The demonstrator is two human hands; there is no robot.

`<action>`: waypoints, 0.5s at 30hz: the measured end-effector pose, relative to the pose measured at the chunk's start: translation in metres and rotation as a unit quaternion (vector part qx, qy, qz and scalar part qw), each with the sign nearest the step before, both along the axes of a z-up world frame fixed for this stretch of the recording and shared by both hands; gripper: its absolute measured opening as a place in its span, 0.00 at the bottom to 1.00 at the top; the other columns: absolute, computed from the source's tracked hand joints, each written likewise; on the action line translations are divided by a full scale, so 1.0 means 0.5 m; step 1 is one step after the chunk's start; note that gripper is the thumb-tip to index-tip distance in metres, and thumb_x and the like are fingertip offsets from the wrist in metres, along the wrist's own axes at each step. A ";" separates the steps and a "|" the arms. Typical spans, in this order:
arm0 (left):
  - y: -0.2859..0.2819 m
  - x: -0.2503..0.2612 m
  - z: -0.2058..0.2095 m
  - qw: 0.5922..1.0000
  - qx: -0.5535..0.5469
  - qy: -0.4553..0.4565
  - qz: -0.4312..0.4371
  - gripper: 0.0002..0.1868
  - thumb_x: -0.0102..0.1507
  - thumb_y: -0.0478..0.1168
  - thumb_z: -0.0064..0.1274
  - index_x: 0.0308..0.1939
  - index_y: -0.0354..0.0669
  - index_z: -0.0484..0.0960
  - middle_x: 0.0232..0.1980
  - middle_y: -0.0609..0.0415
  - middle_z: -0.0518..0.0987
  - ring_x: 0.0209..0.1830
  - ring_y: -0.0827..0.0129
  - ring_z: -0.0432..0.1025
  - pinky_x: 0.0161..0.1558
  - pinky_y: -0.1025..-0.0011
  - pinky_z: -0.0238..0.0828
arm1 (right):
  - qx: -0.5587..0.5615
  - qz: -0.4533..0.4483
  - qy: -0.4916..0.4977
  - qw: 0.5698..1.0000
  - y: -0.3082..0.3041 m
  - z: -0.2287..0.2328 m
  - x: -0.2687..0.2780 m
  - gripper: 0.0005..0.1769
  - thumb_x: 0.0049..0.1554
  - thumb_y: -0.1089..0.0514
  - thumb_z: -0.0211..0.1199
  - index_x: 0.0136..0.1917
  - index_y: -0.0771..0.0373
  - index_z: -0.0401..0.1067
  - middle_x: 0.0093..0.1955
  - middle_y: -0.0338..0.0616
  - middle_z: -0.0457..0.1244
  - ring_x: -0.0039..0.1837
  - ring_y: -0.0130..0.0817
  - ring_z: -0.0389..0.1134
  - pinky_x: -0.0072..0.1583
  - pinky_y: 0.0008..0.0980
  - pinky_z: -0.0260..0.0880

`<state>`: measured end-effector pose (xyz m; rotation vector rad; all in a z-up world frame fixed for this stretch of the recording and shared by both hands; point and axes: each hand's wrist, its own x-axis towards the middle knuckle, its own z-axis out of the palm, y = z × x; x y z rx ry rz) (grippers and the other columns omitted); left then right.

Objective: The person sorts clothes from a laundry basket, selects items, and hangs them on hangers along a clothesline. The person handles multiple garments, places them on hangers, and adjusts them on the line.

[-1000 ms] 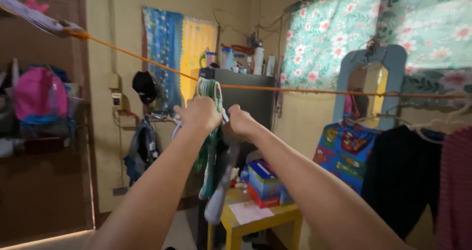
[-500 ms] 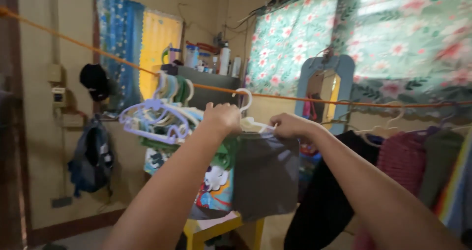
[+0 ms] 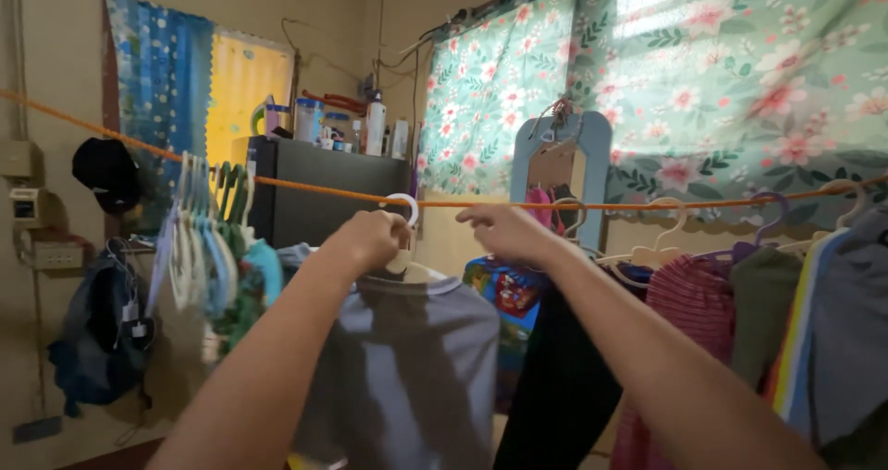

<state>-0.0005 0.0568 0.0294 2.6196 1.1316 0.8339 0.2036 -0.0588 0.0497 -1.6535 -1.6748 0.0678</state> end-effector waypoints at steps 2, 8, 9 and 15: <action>-0.022 -0.008 0.001 0.998 0.010 0.031 0.055 0.18 0.66 0.45 0.40 0.44 0.67 0.89 0.50 0.54 0.87 0.57 0.53 0.79 0.57 0.56 0.77 | -0.109 -0.171 -0.349 0.915 0.129 -0.030 0.111 0.31 0.56 0.37 0.47 0.73 0.29 0.65 0.65 0.33 0.67 0.71 0.40 0.65 0.69 0.52 0.59; 0.003 0.050 -0.011 0.990 0.078 0.030 0.113 0.18 0.70 0.49 0.40 0.52 0.65 0.87 0.50 0.50 0.86 0.55 0.50 0.79 0.55 0.49 0.76 | -0.220 -0.183 -0.322 0.902 0.101 -0.076 0.129 0.20 0.55 0.34 0.53 0.57 0.26 0.78 0.59 0.25 0.71 0.68 0.37 0.68 0.70 0.50 0.63; 0.006 0.052 -0.012 0.990 0.078 0.031 0.111 0.18 0.70 0.49 0.40 0.52 0.65 0.87 0.50 0.50 0.86 0.55 0.50 0.79 0.55 0.49 0.76 | -0.221 -0.185 -0.320 0.902 0.088 -0.076 0.123 0.20 0.55 0.34 0.53 0.57 0.26 0.78 0.59 0.25 0.71 0.68 0.37 0.68 0.70 0.50 0.63; 0.051 0.085 -0.050 0.976 0.179 0.012 0.125 0.20 0.74 0.49 0.34 0.57 0.53 0.82 0.44 0.46 0.85 0.49 0.47 0.80 0.48 0.47 0.76 | -0.272 -0.095 -0.377 0.880 -0.002 -0.052 0.111 0.22 0.51 0.35 0.60 0.59 0.32 0.78 0.58 0.33 0.72 0.70 0.44 0.68 0.74 0.53 0.58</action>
